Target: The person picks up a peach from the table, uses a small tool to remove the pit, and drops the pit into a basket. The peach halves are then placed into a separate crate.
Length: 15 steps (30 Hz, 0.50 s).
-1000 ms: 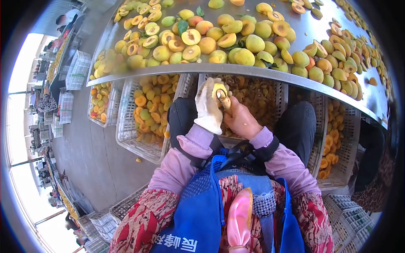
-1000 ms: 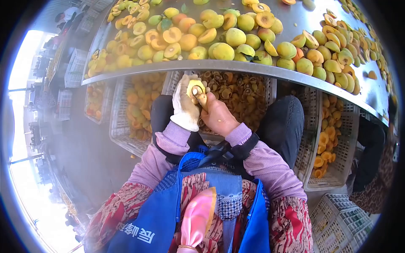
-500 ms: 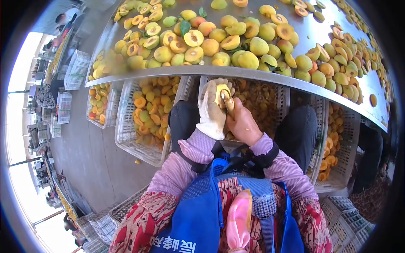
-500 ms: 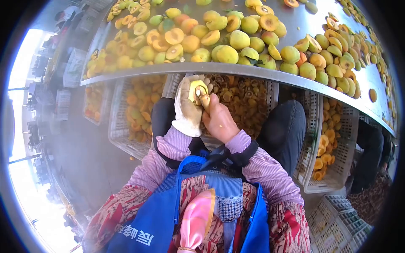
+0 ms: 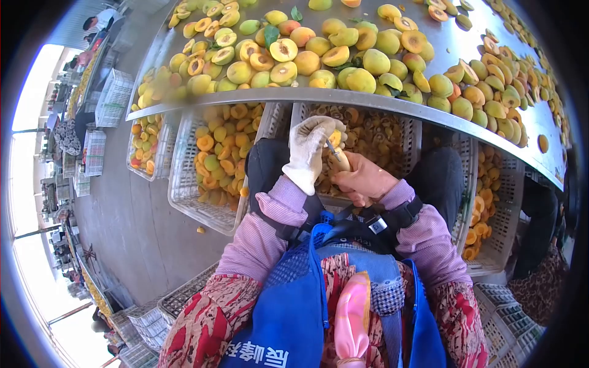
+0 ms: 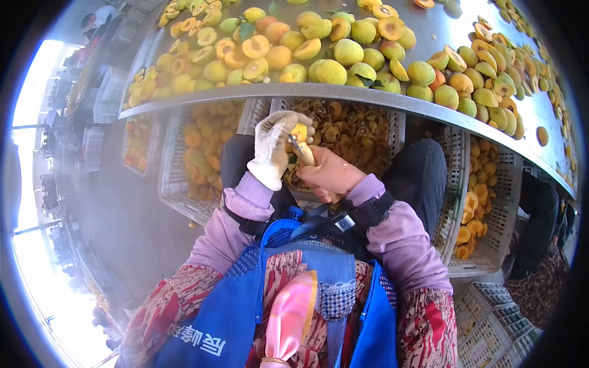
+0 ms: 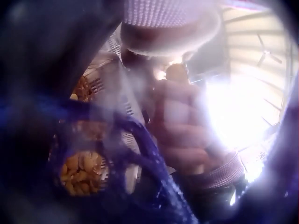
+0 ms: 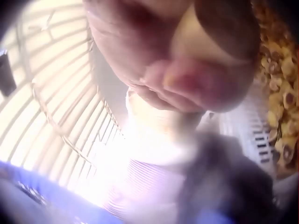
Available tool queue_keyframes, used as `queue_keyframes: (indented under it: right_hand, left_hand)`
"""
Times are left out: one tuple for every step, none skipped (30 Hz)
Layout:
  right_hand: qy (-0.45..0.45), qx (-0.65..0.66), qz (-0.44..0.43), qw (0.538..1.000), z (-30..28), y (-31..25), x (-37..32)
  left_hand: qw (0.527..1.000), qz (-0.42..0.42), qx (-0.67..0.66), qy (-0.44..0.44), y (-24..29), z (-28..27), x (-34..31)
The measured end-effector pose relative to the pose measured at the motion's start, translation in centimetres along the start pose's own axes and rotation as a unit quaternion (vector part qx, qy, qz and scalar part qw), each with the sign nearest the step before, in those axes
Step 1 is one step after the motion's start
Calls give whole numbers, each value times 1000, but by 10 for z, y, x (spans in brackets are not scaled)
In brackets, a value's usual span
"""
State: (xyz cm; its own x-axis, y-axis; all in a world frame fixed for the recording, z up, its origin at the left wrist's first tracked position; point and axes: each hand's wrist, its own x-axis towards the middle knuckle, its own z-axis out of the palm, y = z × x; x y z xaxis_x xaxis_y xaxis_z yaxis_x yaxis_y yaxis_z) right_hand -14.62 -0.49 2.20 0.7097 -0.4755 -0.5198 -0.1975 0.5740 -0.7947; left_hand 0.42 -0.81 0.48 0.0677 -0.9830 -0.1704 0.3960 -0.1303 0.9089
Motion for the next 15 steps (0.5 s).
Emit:
queue_keyframes:
  right_hand:
    - [-38,68,14,997,0,1,-2]
    - [-37,66,12,997,1,0,-3]
    - [-18,8,9,1000,4,-1,-4]
    - [1,-49,6,999,7,-2,-5]
    - [1,-51,4,999,10,-2,-6]
    - [29,-70,-1,997,15,0,-8]
    - [57,-89,-5,994,18,2,-11]
    - [30,19,7,999,20,-1,-17]
    - [29,18,6,999,18,1,-16]
    - [1,94,22,995,15,6,-14]
    - [-27,170,37,984,13,11,-13]
    - [-26,171,38,984,10,15,-13]
    - [-50,214,47,974,8,17,-14]
    - [-74,253,55,963,5,17,-14]
    - [-77,243,54,966,7,14,-13]
  left_hand:
    - [1000,-20,-12,-18,1,-1,-2]
    - [996,-48,-50,-54,3,-5,0]
    - [996,-46,-52,-53,-2,-6,-1]
    - [995,-52,-69,-41,-6,-5,-2]
    - [994,-58,-84,-32,-8,-4,-2]
    - [996,-52,-70,-26,-8,-3,-5]
    - [996,-50,-68,-27,-5,-1,-8]
    - [997,-40,-63,-23,-3,1,-10]
    - [998,-31,-58,-18,-1,3,-12]
    - [997,-41,-63,-17,1,4,-13]
    - [997,-43,-63,-17,0,4,-13]
    - [998,-36,-42,-19,-1,5,-13]
    - [999,-27,-22,-22,-2,6,-12]
    - [999,-28,-12,-20,-5,7,-11]
    - [1000,-22,-4,-14,-8,7,-8]
